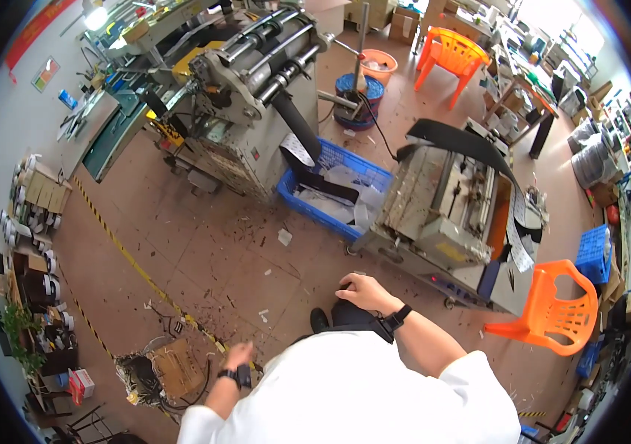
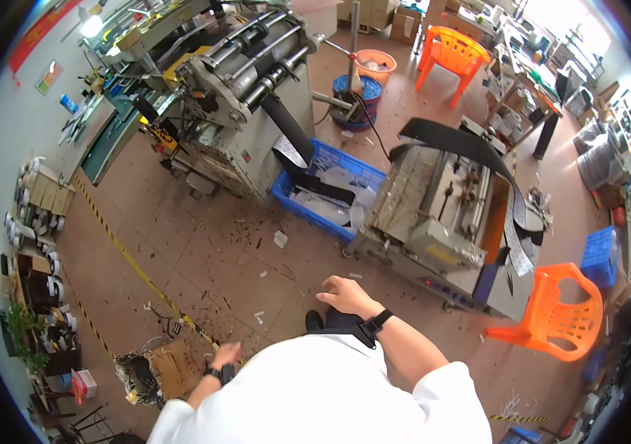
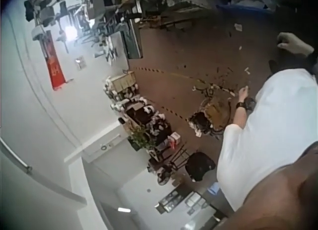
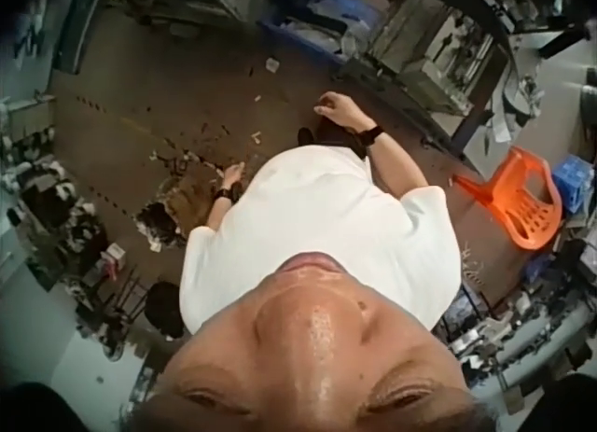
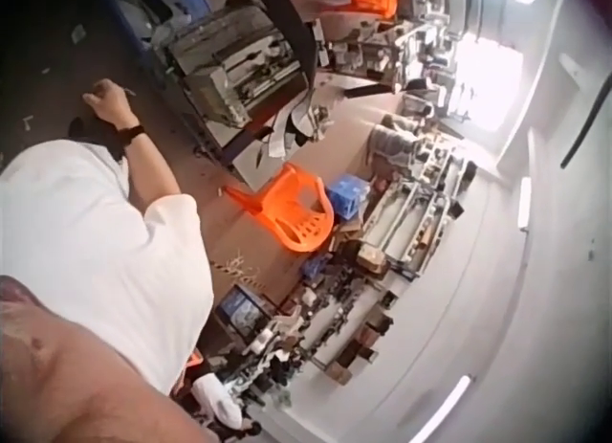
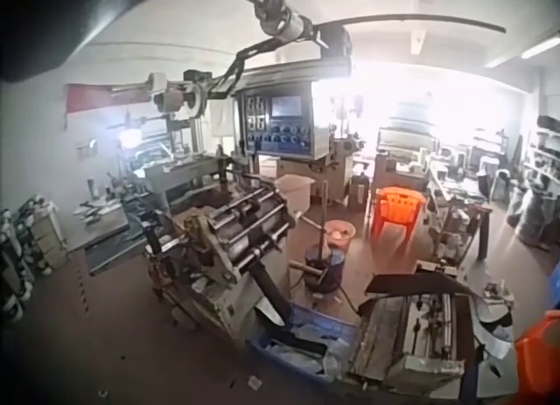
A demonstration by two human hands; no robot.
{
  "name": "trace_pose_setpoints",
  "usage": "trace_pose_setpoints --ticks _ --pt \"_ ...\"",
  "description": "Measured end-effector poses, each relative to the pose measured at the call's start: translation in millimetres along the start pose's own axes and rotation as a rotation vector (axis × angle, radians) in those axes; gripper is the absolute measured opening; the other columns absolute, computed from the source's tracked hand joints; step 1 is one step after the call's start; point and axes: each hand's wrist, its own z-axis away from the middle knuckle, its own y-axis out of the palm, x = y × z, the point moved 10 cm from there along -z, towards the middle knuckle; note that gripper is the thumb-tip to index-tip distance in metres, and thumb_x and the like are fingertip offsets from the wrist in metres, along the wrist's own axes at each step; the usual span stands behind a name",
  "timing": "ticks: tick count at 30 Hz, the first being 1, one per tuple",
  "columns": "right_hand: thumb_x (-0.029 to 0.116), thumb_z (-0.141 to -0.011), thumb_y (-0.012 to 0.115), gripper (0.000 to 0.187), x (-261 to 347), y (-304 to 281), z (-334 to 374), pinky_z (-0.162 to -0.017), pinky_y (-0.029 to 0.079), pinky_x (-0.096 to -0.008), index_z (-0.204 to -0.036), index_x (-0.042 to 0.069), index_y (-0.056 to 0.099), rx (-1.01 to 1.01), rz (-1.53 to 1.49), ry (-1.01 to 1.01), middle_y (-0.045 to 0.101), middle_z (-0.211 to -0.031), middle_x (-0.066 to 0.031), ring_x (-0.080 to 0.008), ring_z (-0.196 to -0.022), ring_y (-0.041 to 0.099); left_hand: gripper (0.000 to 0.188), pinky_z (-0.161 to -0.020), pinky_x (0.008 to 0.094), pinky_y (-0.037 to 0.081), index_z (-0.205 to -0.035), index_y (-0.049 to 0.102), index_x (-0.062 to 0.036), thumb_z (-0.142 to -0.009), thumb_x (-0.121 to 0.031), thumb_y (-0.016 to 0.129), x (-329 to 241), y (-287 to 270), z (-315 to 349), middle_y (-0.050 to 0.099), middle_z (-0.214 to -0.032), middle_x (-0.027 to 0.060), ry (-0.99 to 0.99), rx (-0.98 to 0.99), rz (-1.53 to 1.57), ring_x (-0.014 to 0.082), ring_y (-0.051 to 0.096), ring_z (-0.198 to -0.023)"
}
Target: The person sprays a machine with a canister, cuts a strip of material with shears, and removes a metal plate from the machine. They then feed the strip of material into the machine rollers and press a button on the control panel.
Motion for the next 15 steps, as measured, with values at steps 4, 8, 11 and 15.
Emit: trace_pose_setpoints --ticks 4,8,11,15 --pt "0.032 -0.081 0.07 0.054 48 -12 -112 -0.07 0.051 -0.0327 -0.119 -0.001 0.054 0.037 0.018 -0.164 0.067 -0.081 -0.0137 -0.0233 -0.075 0.065 0.041 -0.054 0.0309 0.045 -0.079 0.064 -0.0054 -0.091 -0.044 0.055 37 -30 20 0.063 -0.071 0.0058 0.077 -0.051 -0.093 0.0146 0.059 -0.059" --pt "0.036 -0.079 0.07 0.059 89 -38 -254 -0.076 0.051 -0.038 -0.12 -0.003 0.053 0.006 -0.048 -0.25 0.068 -0.092 -0.0185 -0.0318 -0.084 0.066 0.038 -0.063 0.0372 0.047 -0.086 0.066 -0.0038 -0.091 -0.04 0.057 170 -68 -16 0.063 -0.073 0.0054 -0.196 -0.215 -0.411 0.0162 0.06 -0.07" --pt "0.035 -0.078 0.07 0.06 70 -73 -369 -0.076 0.052 -0.0364 -0.12 -0.004 0.053 -0.025 -0.31 0.057 0.067 -0.094 -0.0187 -0.0288 -0.082 0.066 0.037 -0.064 0.0377 0.047 -0.087 0.066 -0.0034 -0.091 -0.04 0.057 104 -107 -42 0.063 -0.073 0.0056 -0.265 -0.258 -0.301 0.0163 0.06 -0.071" --pt "0.036 -0.074 0.072 0.062 33 -149 -504 -0.081 0.053 -0.0377 -0.117 -0.005 0.056 -0.315 -0.147 0.025 0.067 -0.097 -0.0202 -0.0285 -0.088 0.067 0.037 -0.066 0.0387 0.047 -0.089 0.066 -0.0027 -0.092 -0.039 0.056 7 -119 -19 0.064 -0.074 0.0061 -0.42 -0.279 -0.109 0.0164 0.06 -0.073"
